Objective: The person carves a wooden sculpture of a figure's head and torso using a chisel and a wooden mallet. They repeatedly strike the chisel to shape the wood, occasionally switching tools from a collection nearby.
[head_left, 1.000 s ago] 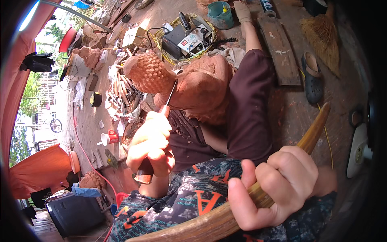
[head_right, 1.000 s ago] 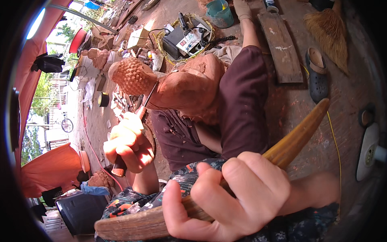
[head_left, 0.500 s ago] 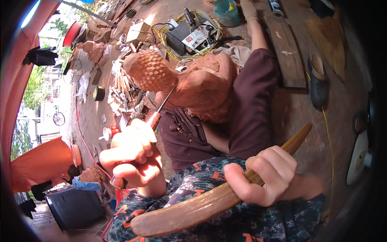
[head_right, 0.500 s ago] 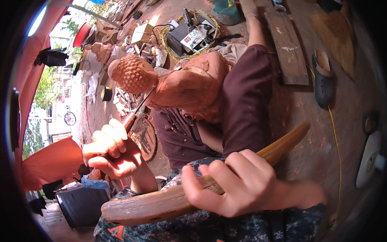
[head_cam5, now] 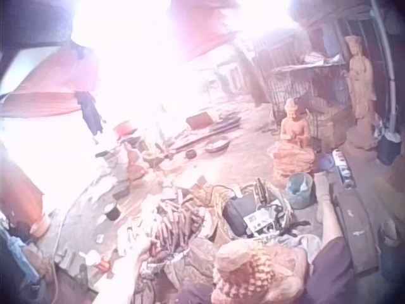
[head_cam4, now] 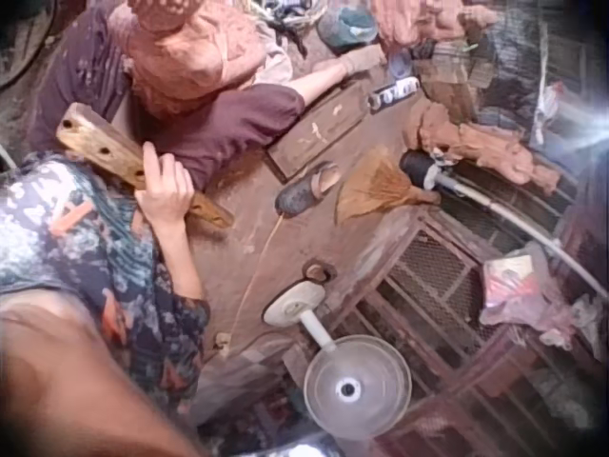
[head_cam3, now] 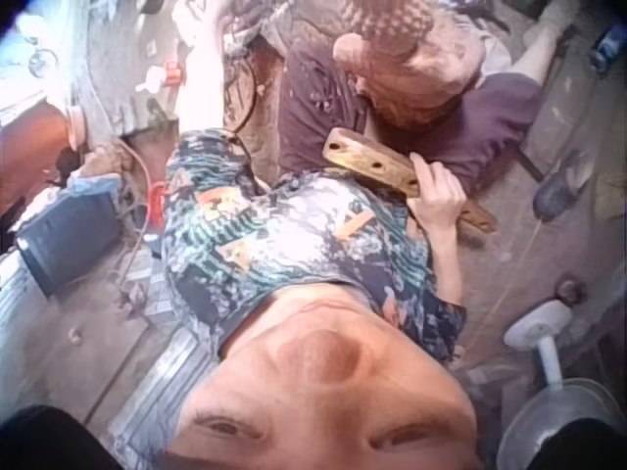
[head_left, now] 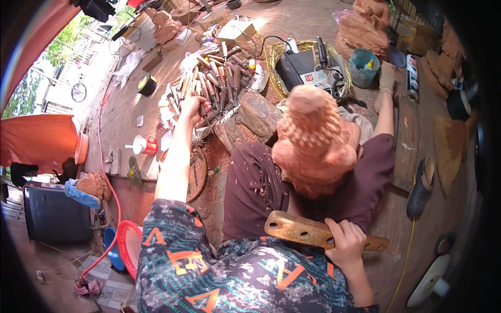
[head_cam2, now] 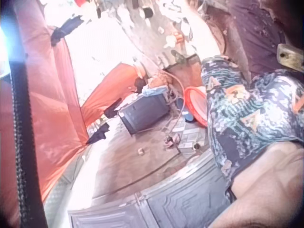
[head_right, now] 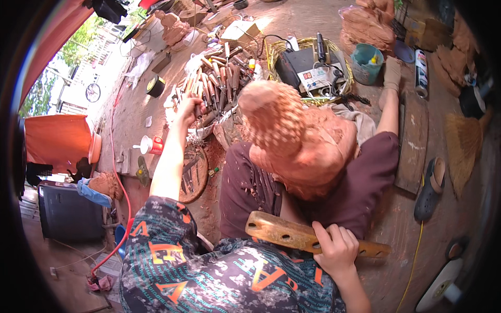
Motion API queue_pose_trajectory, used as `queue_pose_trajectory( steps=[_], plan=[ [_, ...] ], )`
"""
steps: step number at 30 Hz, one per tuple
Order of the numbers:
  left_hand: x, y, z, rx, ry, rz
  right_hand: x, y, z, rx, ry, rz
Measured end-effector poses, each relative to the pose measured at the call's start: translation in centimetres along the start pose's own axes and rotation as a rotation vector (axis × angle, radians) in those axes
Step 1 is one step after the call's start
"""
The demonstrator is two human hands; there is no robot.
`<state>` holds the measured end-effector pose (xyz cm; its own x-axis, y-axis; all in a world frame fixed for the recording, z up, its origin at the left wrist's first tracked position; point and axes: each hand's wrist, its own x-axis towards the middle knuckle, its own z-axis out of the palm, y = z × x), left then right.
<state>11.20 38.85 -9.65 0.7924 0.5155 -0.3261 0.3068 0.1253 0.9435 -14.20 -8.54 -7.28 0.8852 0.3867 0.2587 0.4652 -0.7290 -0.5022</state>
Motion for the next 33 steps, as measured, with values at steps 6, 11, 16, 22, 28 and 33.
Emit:
queue_pose_trajectory(
  steps=[6,11,16,22,28,33],
  plan=[
    [8.1,-5.9,-1.4,0.620,0.109,0.156,0.1,0.0,0.3,-0.070,-0.012,0.037],
    [9.7,-6.3,-2.4,1.039,0.252,0.664,0.6,-0.2,0.4,-0.098,-0.036,0.066],
    [7.7,-5.1,-0.3,0.867,0.088,0.559,1.2,-0.4,0.4,-0.125,-0.065,0.073],
    [4.8,-4.0,4.8,0.764,-0.122,0.380,1.3,-0.5,0.2,-0.119,-0.079,0.074],
    [3.7,-5.5,9.5,1.572,-0.011,0.470,1.4,-0.7,0.2,-0.147,-0.081,0.075],
    [4.1,-5.7,10.0,1.445,0.055,0.387,1.4,-0.7,0.0,-0.135,-0.108,0.091]
  ],
)
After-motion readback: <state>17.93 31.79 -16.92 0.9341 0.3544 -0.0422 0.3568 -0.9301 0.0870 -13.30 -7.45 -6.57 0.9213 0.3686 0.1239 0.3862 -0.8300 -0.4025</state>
